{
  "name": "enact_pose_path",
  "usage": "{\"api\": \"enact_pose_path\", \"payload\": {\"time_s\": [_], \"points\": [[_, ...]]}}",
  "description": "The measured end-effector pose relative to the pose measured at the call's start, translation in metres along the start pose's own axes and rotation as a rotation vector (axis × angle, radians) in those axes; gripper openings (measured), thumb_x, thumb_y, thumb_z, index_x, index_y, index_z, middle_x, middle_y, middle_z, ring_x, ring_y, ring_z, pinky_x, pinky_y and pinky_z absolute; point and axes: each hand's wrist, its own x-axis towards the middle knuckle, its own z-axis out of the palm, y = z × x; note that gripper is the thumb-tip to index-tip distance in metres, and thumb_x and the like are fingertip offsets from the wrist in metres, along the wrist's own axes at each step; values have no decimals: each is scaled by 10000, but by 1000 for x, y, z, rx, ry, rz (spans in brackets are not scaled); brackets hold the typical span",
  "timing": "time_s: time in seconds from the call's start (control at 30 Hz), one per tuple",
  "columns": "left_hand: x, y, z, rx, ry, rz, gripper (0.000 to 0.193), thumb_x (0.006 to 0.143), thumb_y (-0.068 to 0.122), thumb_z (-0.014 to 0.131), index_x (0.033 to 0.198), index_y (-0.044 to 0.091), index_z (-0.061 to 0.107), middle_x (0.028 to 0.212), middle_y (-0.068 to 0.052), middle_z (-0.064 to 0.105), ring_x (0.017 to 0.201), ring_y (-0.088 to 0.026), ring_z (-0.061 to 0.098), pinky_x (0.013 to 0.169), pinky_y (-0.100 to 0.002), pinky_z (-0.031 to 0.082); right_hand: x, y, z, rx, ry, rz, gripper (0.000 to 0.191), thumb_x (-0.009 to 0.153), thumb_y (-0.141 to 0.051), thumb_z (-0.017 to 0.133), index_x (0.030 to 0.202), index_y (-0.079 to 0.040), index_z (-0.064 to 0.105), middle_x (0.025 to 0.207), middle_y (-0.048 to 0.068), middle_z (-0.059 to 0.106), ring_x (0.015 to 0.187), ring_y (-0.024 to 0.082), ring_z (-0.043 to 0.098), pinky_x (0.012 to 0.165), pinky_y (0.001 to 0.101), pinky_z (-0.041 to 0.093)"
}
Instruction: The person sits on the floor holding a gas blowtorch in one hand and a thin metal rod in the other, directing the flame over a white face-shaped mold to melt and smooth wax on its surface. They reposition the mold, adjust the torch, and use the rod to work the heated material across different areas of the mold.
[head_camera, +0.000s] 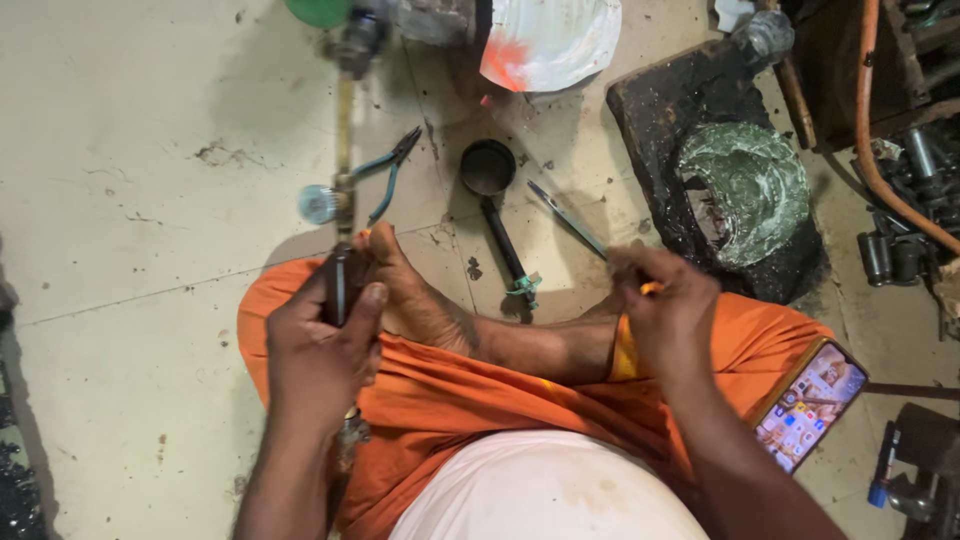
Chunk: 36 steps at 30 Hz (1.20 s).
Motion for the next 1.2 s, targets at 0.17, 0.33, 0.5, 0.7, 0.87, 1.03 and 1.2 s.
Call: {"api": "enact_pose_path", "payload": {"time_s": [0.17, 0.33, 0.5, 0.7, 0.87, 1.03, 1.2], "points": [[-10, 4, -21, 22, 123, 14, 383, 919, 83, 696, 1297, 24, 680, 591, -3, 567, 404, -65, 479, 373, -248, 389, -23, -11, 33, 340, -210, 578, 224, 929, -55, 712, 1144, -36, 768, 709, 34, 687, 549, 78, 576, 485, 231, 469], [-7, -11, -46, -36, 120, 8, 316, 913, 78, 710, 1222, 17, 692, 571, -1, 553, 387, -64, 448, 358, -254, 368, -21, -20, 62, 511, -287, 667, 262, 941, -38, 669, 1191, -2, 736, 763, 26, 698, 604, 68, 600, 538, 216, 516], [2, -34, -63, -112, 97, -34, 167, 908, 78, 720, 1047, -14, 701, 550, 6, 516, 395, -58, 414, 356, -265, 324, -18, -26, 75, 438, -306, 656, 277, 945, -9, 635, 1205, -2, 732, 790, 30, 709, 601, 82, 591, 552, 225, 511], [7, -39, -71, -78, 61, -141, 150, 919, 119, 722, 974, -17, 692, 558, -6, 508, 412, -77, 419, 367, -282, 340, -18, -39, 88, 444, -330, 603, 218, 952, 42, 600, 1120, 47, 739, 880, 34, 761, 714, 74, 649, 631, 215, 531], [9, -43, -57, 154, 11, 80, 283, 911, 145, 729, 1169, 28, 740, 692, 35, 618, 584, -25, 488, 530, -228, 437, -14, -36, 112, 597, -356, 770, 244, 969, 66, 551, 1159, 52, 704, 906, 87, 714, 746, 133, 677, 689, 255, 592], [4, -41, -34, 192, -55, 256, 416, 909, 147, 725, 1297, 12, 660, 782, 9, 718, 648, -23, 587, 614, -234, 518, -22, -30, 126, 618, -423, 733, 293, 941, 94, 547, 1184, 23, 693, 996, 81, 729, 877, 124, 690, 796, 240, 586], [8, -37, 6, 287, -75, 102, 354, 876, 170, 719, 1208, 49, 717, 685, -55, 703, 506, -76, 564, 516, -269, 495, -9, -2, 99, 340, -446, 466, 318, 909, 36, 575, 1187, -45, 708, 1096, 81, 757, 1014, 181, 702, 885, 332, 561]]}}
